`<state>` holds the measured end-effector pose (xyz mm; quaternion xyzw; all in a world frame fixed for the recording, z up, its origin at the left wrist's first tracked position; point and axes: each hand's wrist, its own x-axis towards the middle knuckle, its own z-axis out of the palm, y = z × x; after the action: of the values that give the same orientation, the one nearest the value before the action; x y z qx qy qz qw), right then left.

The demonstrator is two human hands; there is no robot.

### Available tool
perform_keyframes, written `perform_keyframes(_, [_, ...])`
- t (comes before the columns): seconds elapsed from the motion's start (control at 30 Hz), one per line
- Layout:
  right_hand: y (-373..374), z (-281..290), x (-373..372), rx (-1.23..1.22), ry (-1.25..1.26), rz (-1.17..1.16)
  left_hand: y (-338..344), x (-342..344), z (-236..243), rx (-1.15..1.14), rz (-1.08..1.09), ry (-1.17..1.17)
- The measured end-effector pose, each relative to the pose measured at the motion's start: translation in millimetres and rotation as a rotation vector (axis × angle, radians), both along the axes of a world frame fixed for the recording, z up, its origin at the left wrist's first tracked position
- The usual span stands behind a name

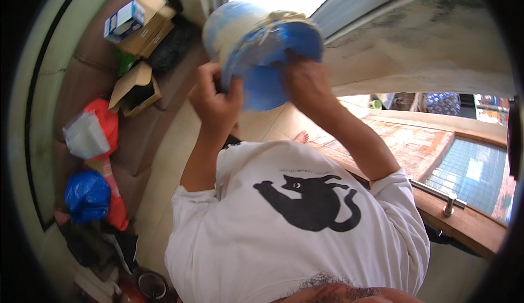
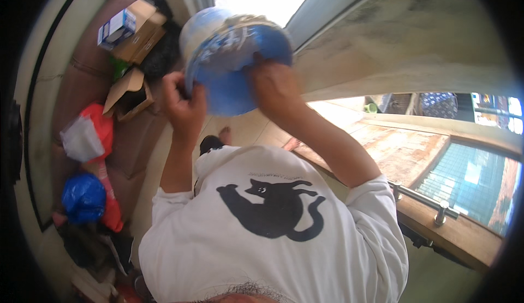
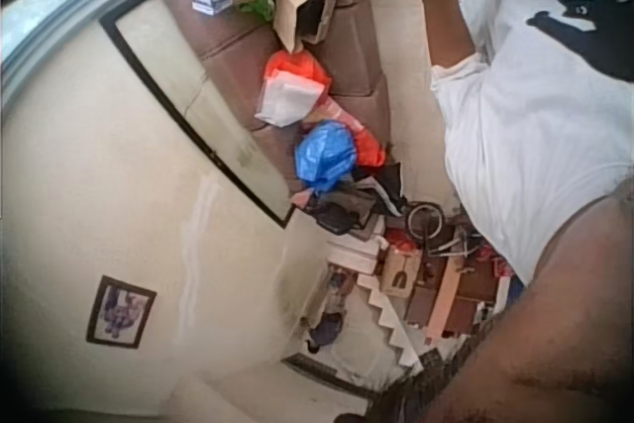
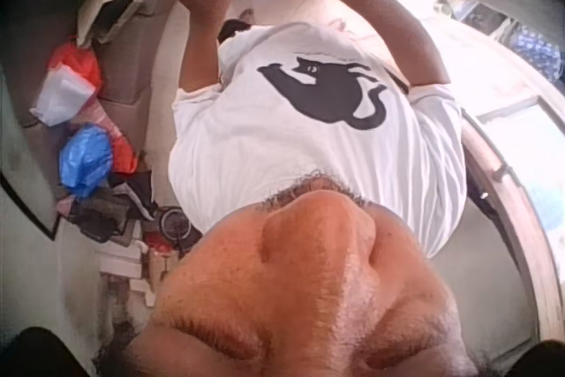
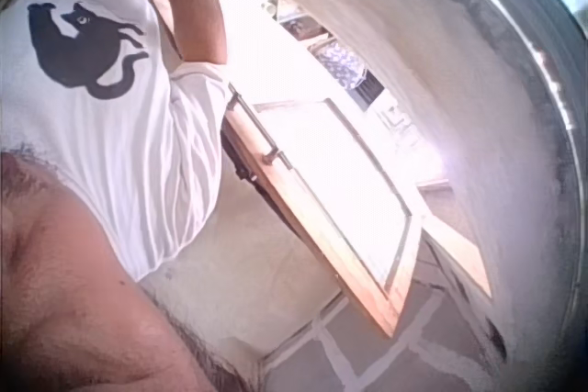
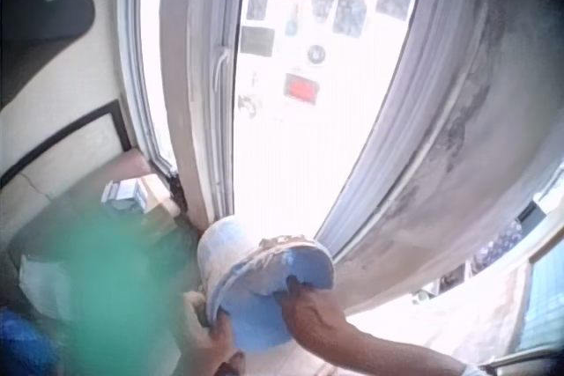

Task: The person applies plaster to the edges and corners of a wall near a window and door using a putty knife, scooping material from a blue bucket and smoothing it along the surface.

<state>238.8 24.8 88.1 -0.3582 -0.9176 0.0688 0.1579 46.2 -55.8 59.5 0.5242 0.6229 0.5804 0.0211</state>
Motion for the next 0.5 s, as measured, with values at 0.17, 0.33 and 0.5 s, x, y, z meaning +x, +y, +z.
perform_keyframes(0.17, [-5, -8, -1, -0.031, -0.071, 0.042, -3, 6, -28, -0.016, 0.038, -0.084])
perform_keyframes(0.33, [-15, 0, 18, -0.097, -0.170, -0.047, -14, 30, -30, -0.125, 0.040, -0.079])
perform_keyframes(0.5, [-16, -3, 36, -0.140, -0.114, -0.074, -7, 37, -31, -0.168, 0.082, -0.007])
